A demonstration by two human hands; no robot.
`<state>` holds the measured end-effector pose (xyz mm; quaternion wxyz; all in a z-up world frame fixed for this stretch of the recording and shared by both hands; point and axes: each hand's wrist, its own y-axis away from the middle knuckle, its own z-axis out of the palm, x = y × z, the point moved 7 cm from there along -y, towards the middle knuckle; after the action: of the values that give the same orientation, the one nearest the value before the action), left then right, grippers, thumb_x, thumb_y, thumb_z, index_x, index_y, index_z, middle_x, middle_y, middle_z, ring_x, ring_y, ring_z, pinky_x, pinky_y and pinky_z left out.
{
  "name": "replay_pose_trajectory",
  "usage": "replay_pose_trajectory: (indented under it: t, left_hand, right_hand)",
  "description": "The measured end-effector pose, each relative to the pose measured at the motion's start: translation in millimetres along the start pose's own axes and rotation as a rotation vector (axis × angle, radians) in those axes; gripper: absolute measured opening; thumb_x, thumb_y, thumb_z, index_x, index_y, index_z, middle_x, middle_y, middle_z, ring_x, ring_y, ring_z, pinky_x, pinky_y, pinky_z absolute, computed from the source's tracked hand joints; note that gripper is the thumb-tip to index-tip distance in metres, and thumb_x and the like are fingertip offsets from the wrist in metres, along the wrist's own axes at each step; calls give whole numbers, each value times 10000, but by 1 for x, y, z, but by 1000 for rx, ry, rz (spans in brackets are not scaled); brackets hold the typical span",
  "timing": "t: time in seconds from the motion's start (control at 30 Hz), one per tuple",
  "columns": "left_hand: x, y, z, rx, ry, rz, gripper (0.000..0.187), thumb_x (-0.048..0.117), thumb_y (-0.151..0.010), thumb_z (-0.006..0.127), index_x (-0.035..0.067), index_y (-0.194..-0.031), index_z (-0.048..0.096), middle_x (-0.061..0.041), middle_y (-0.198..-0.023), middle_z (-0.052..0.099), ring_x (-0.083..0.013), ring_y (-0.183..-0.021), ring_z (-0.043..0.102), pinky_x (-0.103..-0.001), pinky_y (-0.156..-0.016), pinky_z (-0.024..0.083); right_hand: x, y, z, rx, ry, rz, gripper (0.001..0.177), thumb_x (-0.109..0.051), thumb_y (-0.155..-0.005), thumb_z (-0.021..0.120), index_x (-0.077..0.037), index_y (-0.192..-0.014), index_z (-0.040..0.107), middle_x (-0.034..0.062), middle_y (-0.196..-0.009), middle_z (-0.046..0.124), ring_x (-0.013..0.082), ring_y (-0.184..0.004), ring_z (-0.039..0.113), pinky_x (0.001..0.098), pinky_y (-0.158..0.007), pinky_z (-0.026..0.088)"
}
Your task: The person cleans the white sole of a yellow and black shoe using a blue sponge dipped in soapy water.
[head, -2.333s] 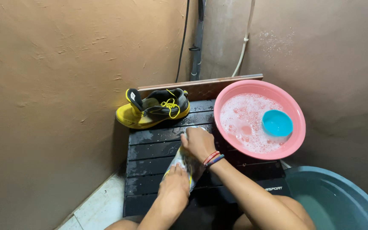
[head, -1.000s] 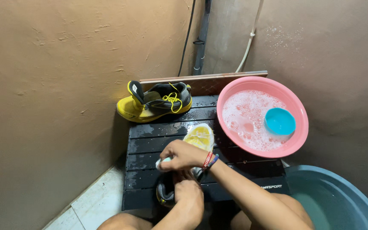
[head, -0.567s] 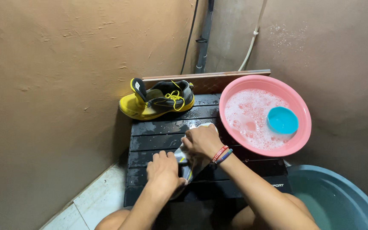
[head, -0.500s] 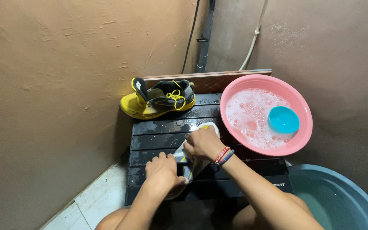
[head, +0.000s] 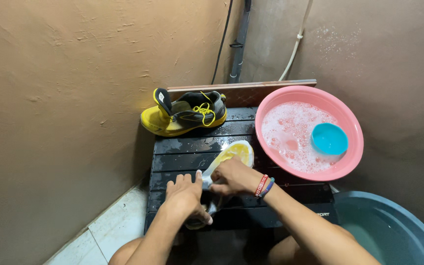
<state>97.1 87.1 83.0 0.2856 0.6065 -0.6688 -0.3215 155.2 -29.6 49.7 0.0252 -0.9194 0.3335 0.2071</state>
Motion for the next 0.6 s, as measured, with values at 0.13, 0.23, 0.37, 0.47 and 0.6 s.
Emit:
replay_pose_trajectory:
  t: [0.13,0.23,0.37,0.47,0.6]
  left_hand:
    - [0,-5,-1,30,-25,0,1445,685,-695,904,180,-1694,-9,-127,-1528,375,-324,-1424,332,-479,-1146,342]
    - [5,9,-11,78,-10,46,1385,562,-612,903,66,-1672,161,-183,-1476,484,-364,-1362,432,-486,-1012,399]
    - [8,24,-15,46,-4,77,1381,494,-629,913,45,-1677,134,-212,-1491,478,-389,-1381,439,-494,-1036,431]
    - [7,19,-18,75,56,103,1353,420,-632,943,11,-1663,169,-234,-1465,501,-408,-1365,466,-511,-1034,484]
    - [4,4,-11,99,84,134,1328,420,-618,951,-11,-1641,223,-226,-1425,543,-395,-1337,511,-513,-1005,529]
  right_hand:
    - [-56,27,-36,-282,-540,-187,243,-360,-959,712,-153,-841,761,-19,-624,591,101,-541,430,301,-525,343]
    - [-14,24,-21,-215,-353,41,359,-390,-907,672,-58,-968,794,224,-886,779,485,-975,713,531,-831,532]
    - [-27,33,-16,-161,-65,4,327,-532,-935,633,-249,-861,778,-2,-786,770,270,-870,762,384,-785,515]
    - [-53,42,-32,-205,-302,-91,304,-436,-936,709,-143,-904,781,97,-832,784,342,-910,765,439,-808,570]
    - [16,38,-23,-167,24,95,373,-606,-915,648,-262,-867,782,-21,-790,767,273,-894,766,428,-785,544]
